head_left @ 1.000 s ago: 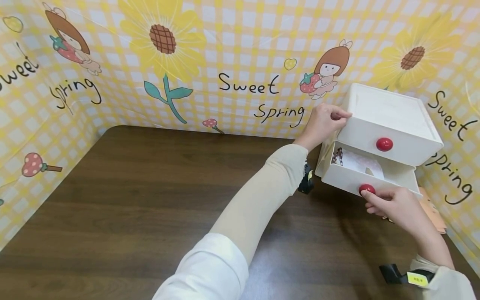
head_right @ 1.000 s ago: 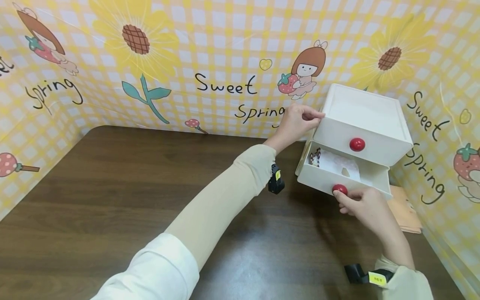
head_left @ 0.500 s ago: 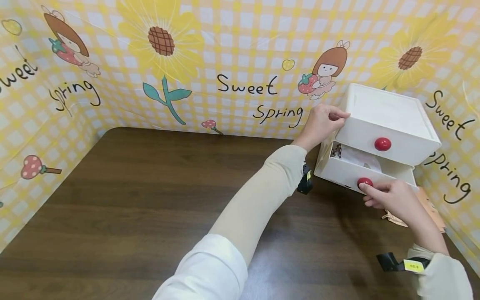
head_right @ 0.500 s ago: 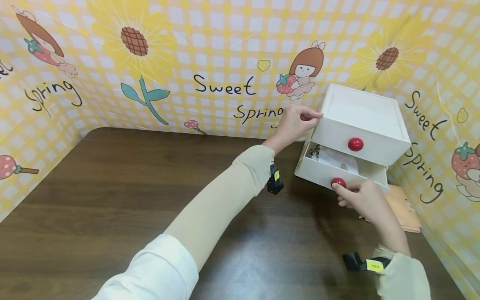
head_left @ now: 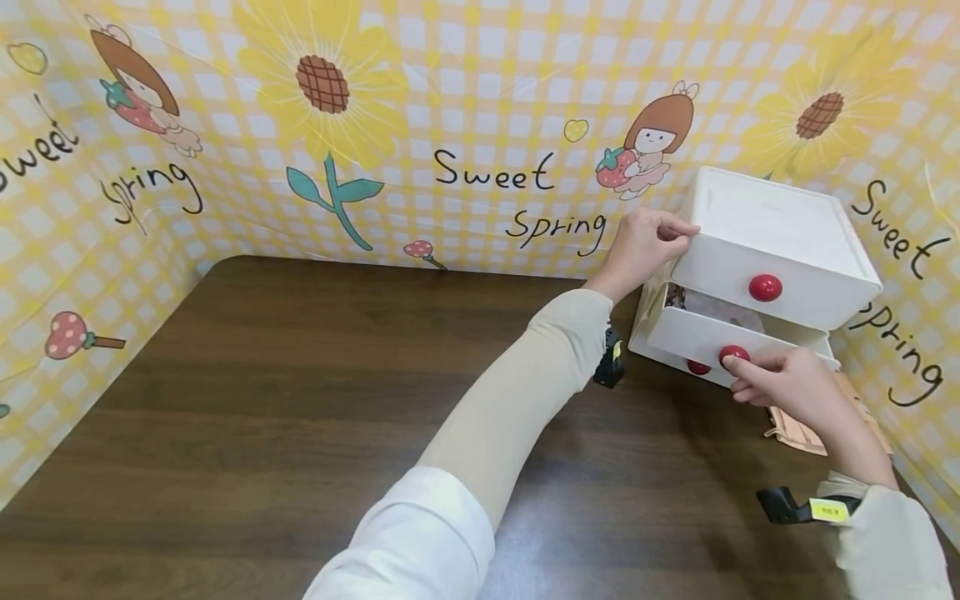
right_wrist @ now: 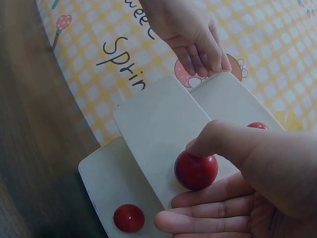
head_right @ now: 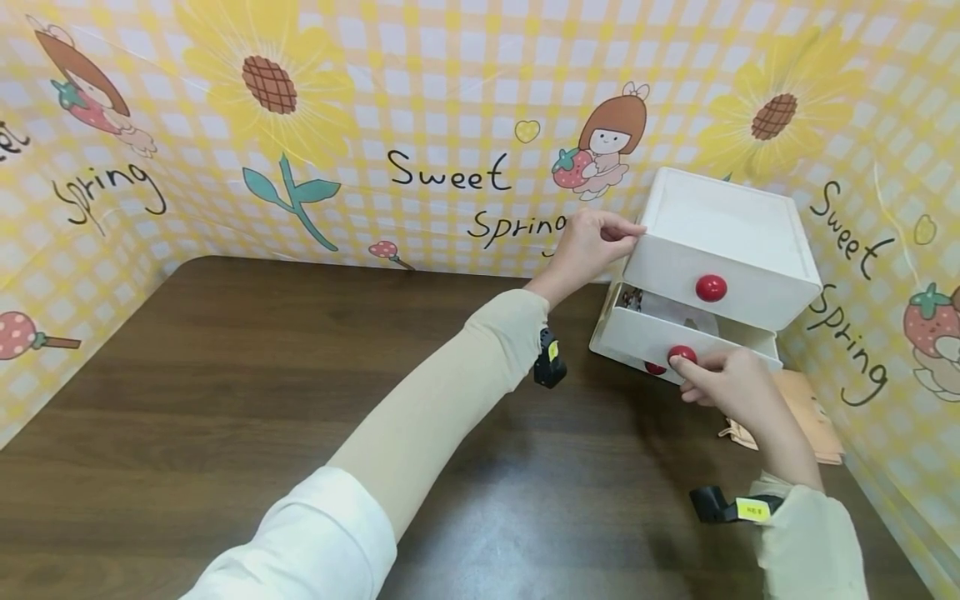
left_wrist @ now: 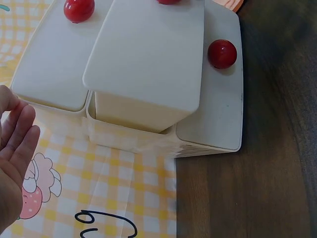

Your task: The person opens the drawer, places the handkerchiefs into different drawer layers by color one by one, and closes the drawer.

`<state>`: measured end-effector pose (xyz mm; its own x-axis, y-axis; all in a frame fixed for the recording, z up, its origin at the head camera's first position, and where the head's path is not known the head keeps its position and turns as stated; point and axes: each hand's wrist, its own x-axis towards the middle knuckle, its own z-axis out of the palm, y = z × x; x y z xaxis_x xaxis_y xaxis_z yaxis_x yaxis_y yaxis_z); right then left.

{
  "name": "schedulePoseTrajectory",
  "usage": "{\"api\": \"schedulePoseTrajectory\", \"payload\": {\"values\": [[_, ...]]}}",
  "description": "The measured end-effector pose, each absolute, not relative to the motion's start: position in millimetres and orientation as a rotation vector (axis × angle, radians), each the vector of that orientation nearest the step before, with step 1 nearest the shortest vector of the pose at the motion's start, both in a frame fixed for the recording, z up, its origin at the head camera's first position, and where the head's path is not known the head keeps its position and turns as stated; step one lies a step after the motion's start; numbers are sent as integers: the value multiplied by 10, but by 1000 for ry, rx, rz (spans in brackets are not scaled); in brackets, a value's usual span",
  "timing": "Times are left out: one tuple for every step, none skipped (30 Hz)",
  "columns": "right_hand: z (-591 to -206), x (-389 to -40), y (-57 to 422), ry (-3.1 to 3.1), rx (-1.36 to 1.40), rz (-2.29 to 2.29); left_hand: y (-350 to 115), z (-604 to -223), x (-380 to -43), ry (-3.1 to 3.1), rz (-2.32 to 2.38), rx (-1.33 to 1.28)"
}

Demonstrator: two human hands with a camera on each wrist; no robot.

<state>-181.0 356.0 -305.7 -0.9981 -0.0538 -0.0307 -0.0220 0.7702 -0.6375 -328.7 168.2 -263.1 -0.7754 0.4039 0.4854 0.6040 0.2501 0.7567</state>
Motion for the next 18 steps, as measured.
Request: {"api": "schedulePoseTrajectory", "payload": {"values": [[-3058, -1820, 3561, 2911, -56, -1044, 1684, -2632, -3288, -2323, -1545, -953], [-3057, -1831, 3565, 2908, -52, -1039, 1685, -2632, -3288, -2322, -1545, -954], [-3056, -1842, 3567, 2905, -49, -1044, 1686, -2633, -3287, -2321, -1545, -956], [-3055, -1852, 3569, 2904, -49, -1049, 1685, -2632, -3285, -2319, -1544, -958], [-3055, -1862, 3571, 2902, -48, -1055, 1685, -2632, -3284, -2316, -1543, -960], [-3056, -1872, 3575, 2898, -48, -1067, 1683, -2631, -3283, -2315, -1543, -963], [-3057, -1882, 3579, 2896, -50, -1079, 1682, -2630, -3282, -2314, -1544, -965], [-3059, -1891, 3585, 2895, -51, -1087, 1681, -2628, -3282, -2313, -1544, -966], [-3060, -1900, 3589, 2891, -52, -1100, 1680, -2627, -3282, -2313, -1544, -967], [-3062, -1909, 3593, 2890, -53, -1104, 1679, -2627, -3283, -2310, -1544, -967], [-3065, -1918, 3596, 2887, -54, -1112, 1678, -2627, -3284, -2309, -1545, -967], [-3067, -1928, 3599, 2883, -55, -1120, 1678, -2627, -3285, -2308, -1547, -967], [-3069, -1937, 3602, 2880, -54, -1129, 1678, -2628, -3286, -2307, -1550, -966], [-3071, -1947, 3604, 2876, -53, -1136, 1678, -2629, -3287, -2306, -1551, -965], [-3073, -1956, 3605, 2873, -52, -1144, 1678, -2629, -3287, -2305, -1553, -965], [-3074, -1964, 3606, 2872, -51, -1148, 1678, -2630, -3287, -2303, -1556, -964], [-3075, -1971, 3608, 2870, -49, -1153, 1678, -2631, -3287, -2303, -1557, -963], [-3076, -1977, 3610, 2867, -46, -1156, 1678, -2631, -3286, -2303, -1557, -963]]}}
